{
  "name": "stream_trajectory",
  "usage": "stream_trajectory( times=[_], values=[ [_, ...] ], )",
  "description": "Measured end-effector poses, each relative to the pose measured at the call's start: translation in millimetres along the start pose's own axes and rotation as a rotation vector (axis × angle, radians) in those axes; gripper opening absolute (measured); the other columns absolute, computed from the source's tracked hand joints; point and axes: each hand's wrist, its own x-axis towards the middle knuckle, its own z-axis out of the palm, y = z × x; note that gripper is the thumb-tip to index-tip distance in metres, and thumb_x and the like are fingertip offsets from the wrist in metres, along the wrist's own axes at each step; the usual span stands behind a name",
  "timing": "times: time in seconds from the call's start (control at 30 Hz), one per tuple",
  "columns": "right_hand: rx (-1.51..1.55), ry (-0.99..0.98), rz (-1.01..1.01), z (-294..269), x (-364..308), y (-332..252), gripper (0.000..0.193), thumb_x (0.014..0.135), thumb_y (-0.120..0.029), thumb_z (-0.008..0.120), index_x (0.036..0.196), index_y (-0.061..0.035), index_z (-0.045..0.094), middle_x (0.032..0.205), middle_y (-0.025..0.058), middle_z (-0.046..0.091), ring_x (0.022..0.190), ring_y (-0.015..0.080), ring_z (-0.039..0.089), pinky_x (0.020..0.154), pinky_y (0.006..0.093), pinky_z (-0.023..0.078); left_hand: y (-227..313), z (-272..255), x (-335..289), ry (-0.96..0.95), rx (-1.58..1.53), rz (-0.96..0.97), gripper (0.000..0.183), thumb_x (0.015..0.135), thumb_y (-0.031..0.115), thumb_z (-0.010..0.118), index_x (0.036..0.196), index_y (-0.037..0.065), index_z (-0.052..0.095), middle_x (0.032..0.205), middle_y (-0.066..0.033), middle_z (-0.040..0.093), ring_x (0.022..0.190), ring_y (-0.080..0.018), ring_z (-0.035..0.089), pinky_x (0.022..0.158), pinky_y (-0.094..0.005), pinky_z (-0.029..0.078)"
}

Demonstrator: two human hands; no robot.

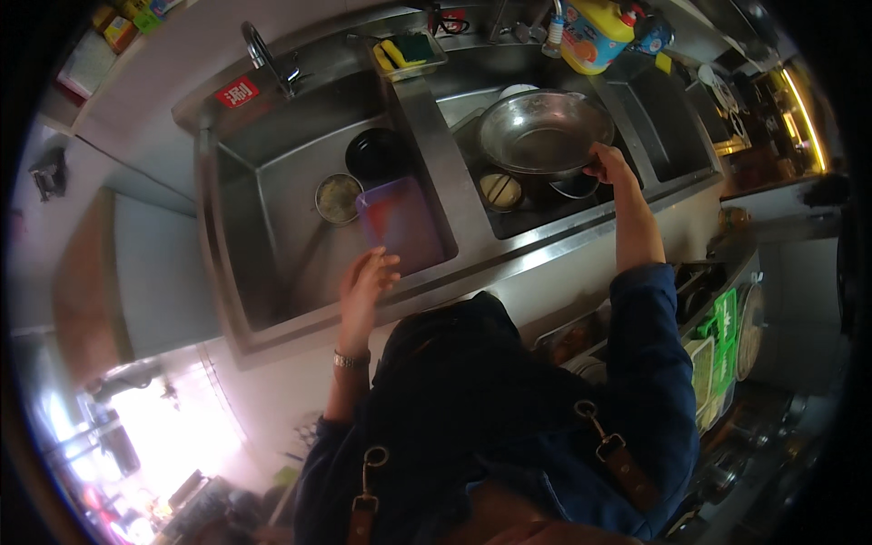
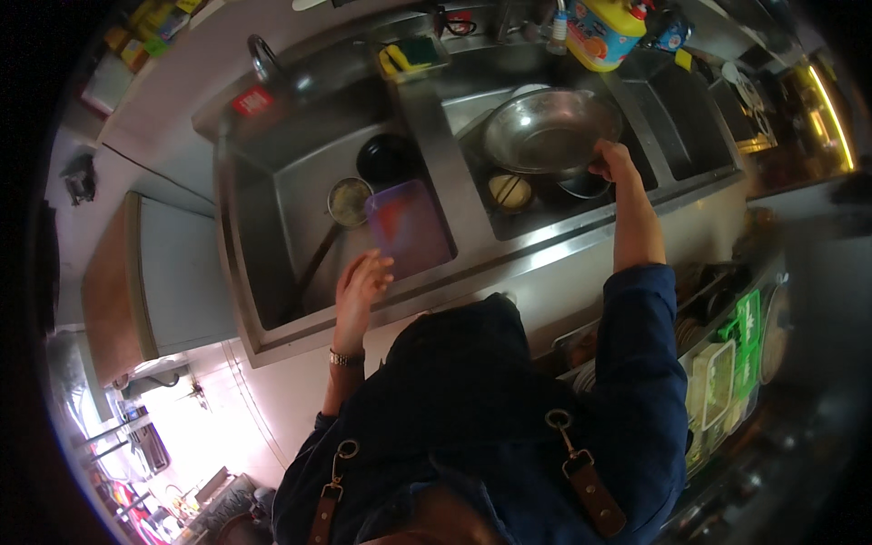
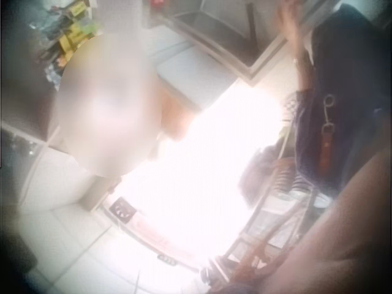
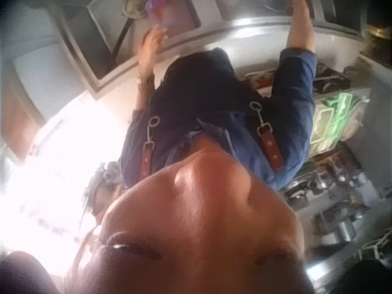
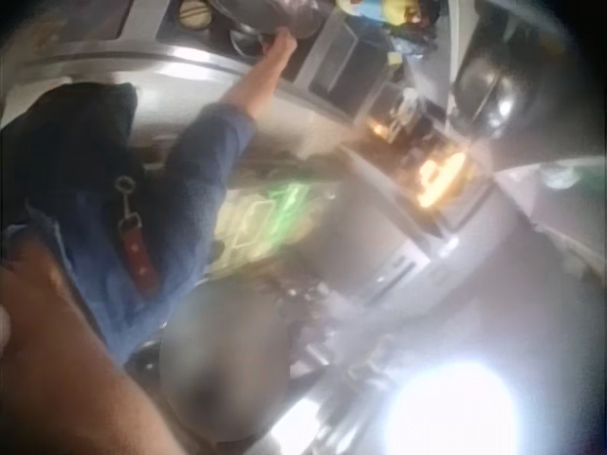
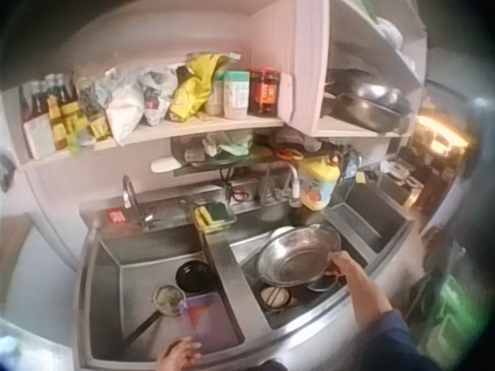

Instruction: The person places pieces of raw meat into a pan of hot oil to fry. They then wash a metal bowl at the sink and return to the stove to stir and flip the frying meat with a slotted spoon. Finally, they arrange pre-chopped vegetables into containers on the prep counter.

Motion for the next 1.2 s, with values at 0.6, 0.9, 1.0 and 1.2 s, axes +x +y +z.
stream_trajectory(
  times=[0.6, 0.9, 1.0, 1.2],
  values=[
    [-0.625, -0.245, -1.131, 33.6, 243.3, -156.7, 0.05, 0.08, -0.048, 0.059, 0.091, 0.0007, 0.061, 0.08, 0.0217, 0.064, 0.077, 0.0357, 0.063, 0.07, 0.0432, 0.048, -18.6, 267.7, 159.9, 0.11, 0.084, -0.05, 0.035, 0.09, 0.027, 0.052, 0.116, 0.004, 0.053, 0.098, -0.0088, 0.064, 0.077, -0.013, 0.06, 0.068, -0.0237, 0.046],
    [-0.502, -0.459, -1.042, 117.6, 333.9, -192.5, 0.047, 0.088, -0.025, 0.054, 0.13, -0.0085, 0.041, 0.117, 0.0179, 0.054, 0.1, 0.03, 0.056, 0.084, 0.0358, 0.044, -33.6, 318.6, 252.3, -0.057, -0.108, -0.164, 0.035, 0.092, 0.026, 0.049, 0.119, 0.004, 0.051, 0.106, -0.0125, 0.062, 0.086, -0.0177, 0.061, 0.076, -0.0274, 0.048],
    [-0.697, -0.43, -1.079, 99.5, 320.6, -149.4, 0.044, 0.082, -0.04, 0.053, 0.11, -0.0061, 0.055, 0.112, 0.0252, 0.055, 0.103, 0.0416, 0.051, 0.087, 0.0434, 0.042, -45.4, 334.0, 286.6, -0.143, -0.266, -0.217, 0.034, 0.094, 0.023, 0.045, 0.119, 0.001, 0.05, 0.111, -0.0161, 0.059, 0.094, -0.0219, 0.059, 0.081, -0.0307, 0.048],
    [-0.562, -0.202, -1.526, 81.9, 295.9, -169.5, 0.043, 0.083, -0.019, 0.055, 0.123, -0.0052, 0.047, 0.121, 0.0233, 0.049, 0.109, 0.0387, 0.049, 0.09, 0.0402, 0.042, -60.8, 366.1, 355.2, -0.105, -0.474, -0.365, 0.033, 0.095, 0.018, 0.042, 0.12, -0.003, 0.045, 0.117, -0.0205, 0.053, 0.1, -0.029, 0.056, 0.085, -0.0357, 0.048]
  ],
)
